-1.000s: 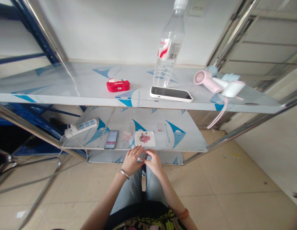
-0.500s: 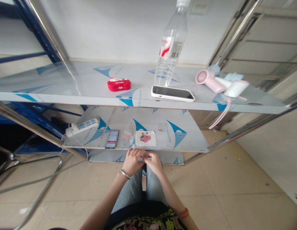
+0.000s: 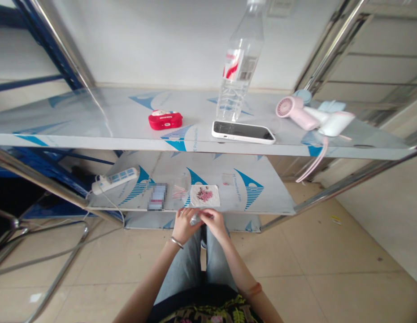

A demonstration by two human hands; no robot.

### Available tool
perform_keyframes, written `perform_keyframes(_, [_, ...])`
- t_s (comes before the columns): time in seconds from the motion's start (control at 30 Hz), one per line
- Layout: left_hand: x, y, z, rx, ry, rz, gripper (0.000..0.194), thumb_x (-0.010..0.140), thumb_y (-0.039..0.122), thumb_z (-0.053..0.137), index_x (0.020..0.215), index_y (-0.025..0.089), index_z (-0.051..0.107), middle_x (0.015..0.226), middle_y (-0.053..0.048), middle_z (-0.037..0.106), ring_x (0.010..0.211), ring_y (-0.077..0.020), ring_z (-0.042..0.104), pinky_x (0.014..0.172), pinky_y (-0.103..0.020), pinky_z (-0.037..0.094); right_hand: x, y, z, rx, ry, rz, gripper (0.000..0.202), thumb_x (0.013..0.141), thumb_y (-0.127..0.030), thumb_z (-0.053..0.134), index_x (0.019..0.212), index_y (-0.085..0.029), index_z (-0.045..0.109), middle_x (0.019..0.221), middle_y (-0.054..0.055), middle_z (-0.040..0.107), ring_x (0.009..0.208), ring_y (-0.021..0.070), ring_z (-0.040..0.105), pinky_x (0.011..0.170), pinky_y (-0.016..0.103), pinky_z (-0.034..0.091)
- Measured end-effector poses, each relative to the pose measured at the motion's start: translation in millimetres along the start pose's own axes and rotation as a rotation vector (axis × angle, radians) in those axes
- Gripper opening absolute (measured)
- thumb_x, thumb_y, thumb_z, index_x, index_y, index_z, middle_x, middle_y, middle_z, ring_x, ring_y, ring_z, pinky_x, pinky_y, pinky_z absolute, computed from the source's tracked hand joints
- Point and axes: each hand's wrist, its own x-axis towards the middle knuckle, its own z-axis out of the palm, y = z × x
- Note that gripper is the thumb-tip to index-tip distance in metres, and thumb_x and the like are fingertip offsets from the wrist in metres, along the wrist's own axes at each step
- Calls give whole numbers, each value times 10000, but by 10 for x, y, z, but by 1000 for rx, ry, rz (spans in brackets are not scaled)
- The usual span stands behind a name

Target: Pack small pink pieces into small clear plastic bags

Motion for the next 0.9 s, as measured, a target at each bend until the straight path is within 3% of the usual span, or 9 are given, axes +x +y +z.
perform_keyframes(0.13, [104,-202,140,-323,189,-213,459,701,402,740,1089,192,616,1047,-86,699,1007,-244,638,921,-405,450,261,201,3,-101,211,86,218,793,-352,587,832,-165,691,879,86,714,820,211,661,764,307,507])
perform_keyframes(0.27, [190,-346,250,-637,283,-370,546,670,424,751,1110,157,570,1020,-111,703,981,-229,659,876,-369,487,449,515,107,-380,131,206,208,804,-312,602,868,-135,691,897,97,690,877,229,638,798,302,466])
perform_keyframes(0.37, [204,-390,253,-700,269,-464,554,652,417,765,1096,158,560,1048,-123,702,1021,-244,653,887,-385,476,554,683,233,-444,131,227,178,803,-295,623,867,-140,684,892,98,679,902,224,620,792,295,450])
perform_keyframes(0.67, [127,-367,67,-549,206,-430,537,641,405,766,1103,185,605,1144,-105,670,1080,-263,610,880,-397,453,751,678,459,-696,149,327,190,818,-284,599,858,-135,711,922,166,687,923,281,632,840,400,443])
perform_keyframes(0.8, [132,-374,57,-533,195,-373,534,647,415,758,1109,189,617,1152,-99,661,1079,-258,602,871,-381,462,740,709,455,-662,147,304,237,840,-264,519,851,-138,720,933,185,687,941,303,635,841,421,447])
perform_keyframes(0.9, [140,-405,73,-548,195,-330,535,636,413,764,1100,187,624,1127,-92,666,1067,-247,607,893,-381,464,709,705,419,-552,234,237,271,837,-330,518,846,-144,716,902,155,690,897,272,635,831,390,458])
